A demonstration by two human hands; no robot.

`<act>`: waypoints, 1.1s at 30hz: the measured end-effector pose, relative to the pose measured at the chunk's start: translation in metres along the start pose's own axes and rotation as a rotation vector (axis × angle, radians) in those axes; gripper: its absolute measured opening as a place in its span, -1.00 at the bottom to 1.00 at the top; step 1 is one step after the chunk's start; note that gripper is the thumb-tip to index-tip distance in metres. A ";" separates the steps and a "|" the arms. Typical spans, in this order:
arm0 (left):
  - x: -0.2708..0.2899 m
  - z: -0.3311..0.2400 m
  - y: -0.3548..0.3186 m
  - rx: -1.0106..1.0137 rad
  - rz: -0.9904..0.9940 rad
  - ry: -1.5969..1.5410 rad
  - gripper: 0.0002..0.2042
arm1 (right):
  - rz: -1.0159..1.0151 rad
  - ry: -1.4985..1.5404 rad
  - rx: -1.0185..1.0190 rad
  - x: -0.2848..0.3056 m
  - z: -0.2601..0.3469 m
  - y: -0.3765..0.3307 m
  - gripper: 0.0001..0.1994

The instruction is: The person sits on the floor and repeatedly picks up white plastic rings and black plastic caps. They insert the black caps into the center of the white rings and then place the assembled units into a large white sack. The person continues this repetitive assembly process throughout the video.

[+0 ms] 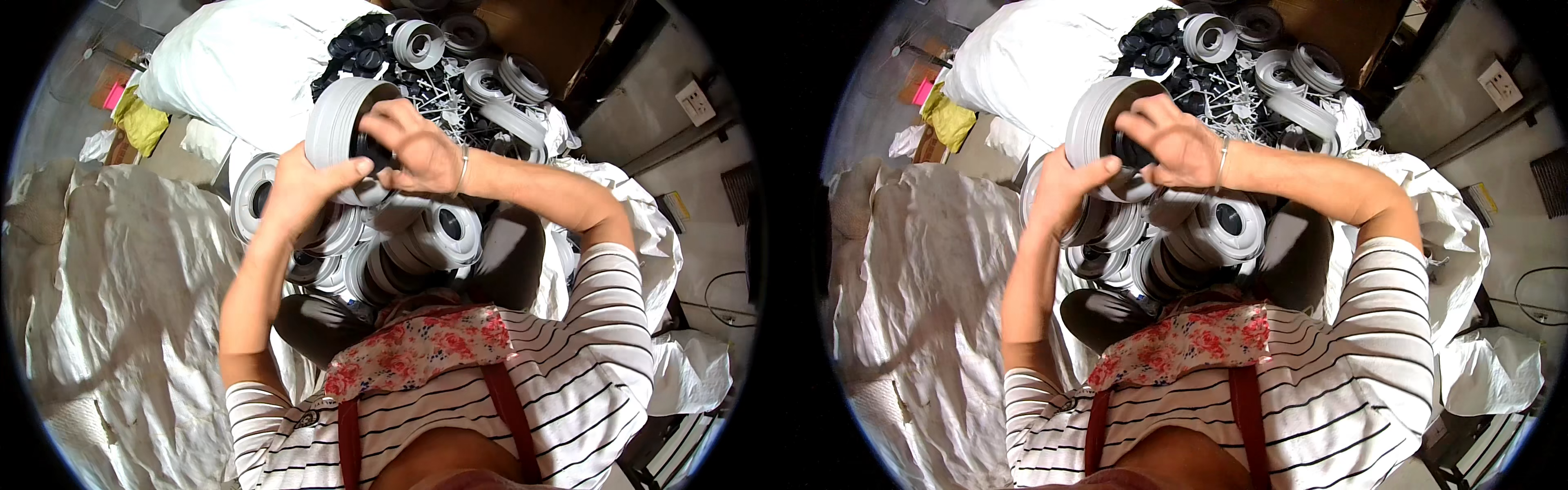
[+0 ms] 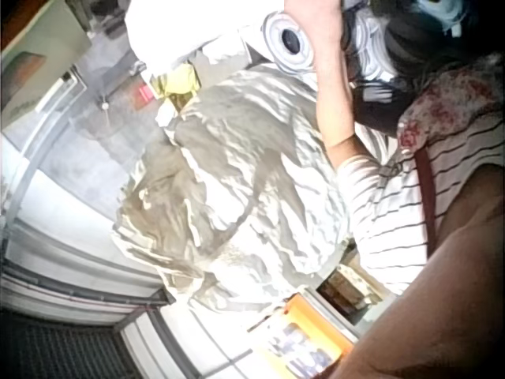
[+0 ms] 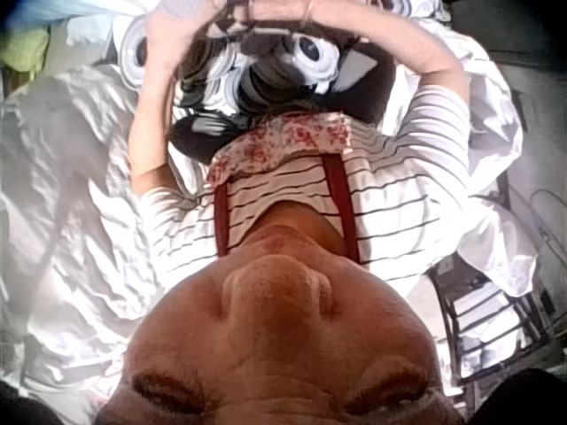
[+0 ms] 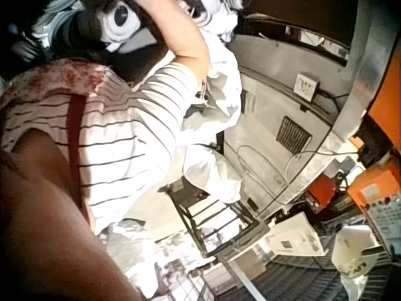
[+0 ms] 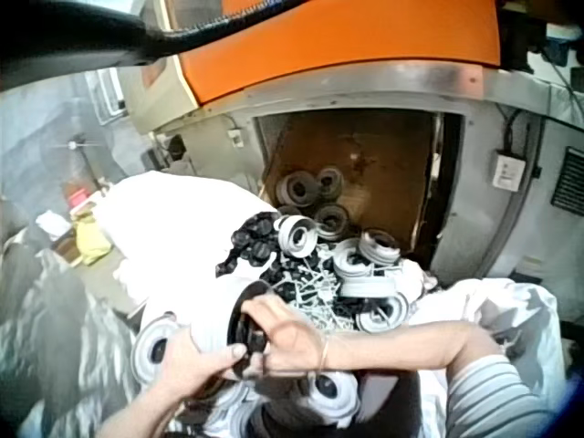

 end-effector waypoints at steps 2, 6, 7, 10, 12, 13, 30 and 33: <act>-0.003 0.008 -0.003 -0.033 -0.129 0.102 -0.51 | -0.072 0.347 -0.226 -0.005 0.006 0.001 -0.27; -0.013 0.021 0.006 0.005 -0.069 -0.433 -0.58 | 0.082 0.025 -0.044 -0.003 0.009 -0.012 -0.33; -0.004 0.018 0.007 0.041 -0.029 -0.430 -0.57 | 0.068 0.051 -0.057 -0.002 0.011 -0.009 -0.33; 0.017 0.011 0.008 0.147 0.058 -0.426 -0.58 | 0.082 0.226 -0.115 0.004 0.014 0.002 -0.34; 0.019 0.012 0.005 0.145 0.058 -0.463 -0.60 | 0.112 0.395 -0.191 0.011 0.019 0.006 -0.34; 0.015 0.012 0.003 0.127 0.026 -0.459 -0.57 | 0.086 0.286 -0.166 0.012 0.022 0.008 -0.35; -0.015 0.036 -0.014 -0.098 -0.027 -0.628 -0.58 | -0.049 0.310 -0.312 0.003 0.016 0.001 -0.33; -0.005 0.029 -0.017 0.008 0.001 -0.661 -0.59 | 0.002 0.256 -0.176 0.007 0.012 0.004 -0.33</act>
Point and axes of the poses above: each hand's wrist, its own y-axis towards the middle knuckle, its own x-axis out of the back of the hand, z = x × y, the point moved 2 cm from there along y, towards the middle knuckle, and after that the axes turned 7 degrees about z, right-handed, at the moved point
